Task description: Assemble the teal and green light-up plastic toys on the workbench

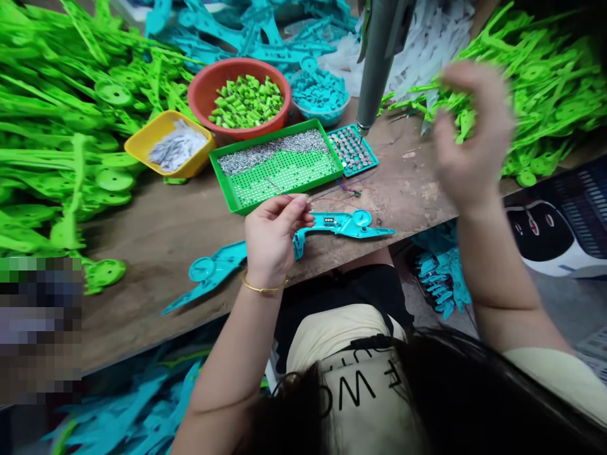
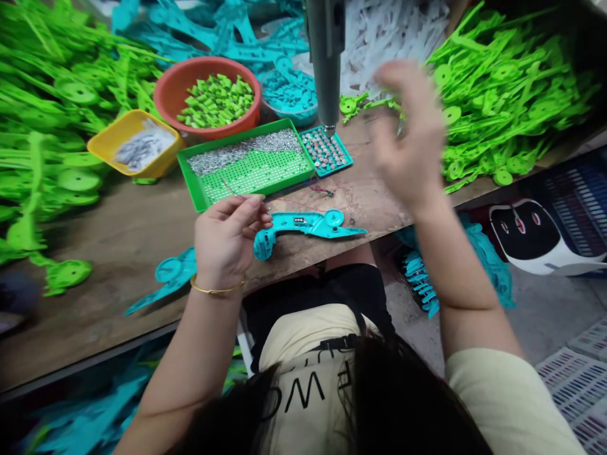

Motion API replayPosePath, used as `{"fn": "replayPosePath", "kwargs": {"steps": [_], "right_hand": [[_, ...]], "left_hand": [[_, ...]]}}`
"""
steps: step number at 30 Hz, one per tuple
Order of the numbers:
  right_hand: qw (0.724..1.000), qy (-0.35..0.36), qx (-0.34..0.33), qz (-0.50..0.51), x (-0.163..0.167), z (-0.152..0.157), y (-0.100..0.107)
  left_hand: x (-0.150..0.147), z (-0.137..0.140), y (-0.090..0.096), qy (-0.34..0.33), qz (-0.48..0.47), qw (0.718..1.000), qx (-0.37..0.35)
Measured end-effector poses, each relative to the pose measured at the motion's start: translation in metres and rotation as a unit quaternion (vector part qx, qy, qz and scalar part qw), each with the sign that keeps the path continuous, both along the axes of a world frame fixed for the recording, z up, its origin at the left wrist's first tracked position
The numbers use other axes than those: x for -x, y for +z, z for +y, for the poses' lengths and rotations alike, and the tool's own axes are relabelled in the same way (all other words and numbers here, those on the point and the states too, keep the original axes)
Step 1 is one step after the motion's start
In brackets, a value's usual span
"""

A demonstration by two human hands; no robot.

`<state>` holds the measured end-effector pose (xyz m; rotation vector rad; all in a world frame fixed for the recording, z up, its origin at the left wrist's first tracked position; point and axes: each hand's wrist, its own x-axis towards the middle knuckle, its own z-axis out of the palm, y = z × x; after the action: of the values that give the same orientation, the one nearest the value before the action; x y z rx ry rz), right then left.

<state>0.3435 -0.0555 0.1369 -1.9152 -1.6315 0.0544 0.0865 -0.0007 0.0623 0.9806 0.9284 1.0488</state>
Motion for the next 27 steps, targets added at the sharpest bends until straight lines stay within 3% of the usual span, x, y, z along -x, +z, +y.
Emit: {"fn": "replayPosePath", "kwargs": {"steps": [3,5,9,13,15,17,21,24,27], "right_hand": [[0.977,0.211,0.004,-0.020,0.076,0.007,-0.028],[0.969,0.247,0.018,0.021,0.106,0.013,-0.050],[0.960,0.216,0.035,0.176,0.124,0.018,-0.080],[0.937,0.191,0.045,0.288,0.130,0.015,-0.090],[0.907,0.204,0.096,0.355,0.133,0.014,-0.090],[0.858,0.232,0.143,0.436,0.137,0.015,-0.087],[0.771,0.260,0.184,0.552,0.141,0.018,-0.084],[0.747,0.244,0.195,0.587,0.144,0.019,-0.086],[0.752,0.218,0.192,0.592,0.143,0.018,-0.091]], "left_hand": [[-0.003,-0.003,0.000,-0.003,-0.005,1.000,0.011],[0.000,-0.005,-0.002,0.008,-0.007,1.000,0.011],[0.016,-0.004,-0.009,0.006,-0.016,1.000,0.006],[0.033,-0.003,-0.015,-0.001,-0.053,0.998,-0.018],[0.039,-0.004,-0.017,-0.026,-0.046,0.998,-0.037],[0.041,-0.006,-0.021,-0.040,-0.011,0.997,-0.069],[0.042,-0.007,-0.026,-0.038,0.058,0.987,-0.144],[0.044,-0.004,-0.026,-0.046,0.038,0.990,-0.131],[0.049,-0.003,-0.023,-0.049,-0.046,0.995,-0.069]]}}
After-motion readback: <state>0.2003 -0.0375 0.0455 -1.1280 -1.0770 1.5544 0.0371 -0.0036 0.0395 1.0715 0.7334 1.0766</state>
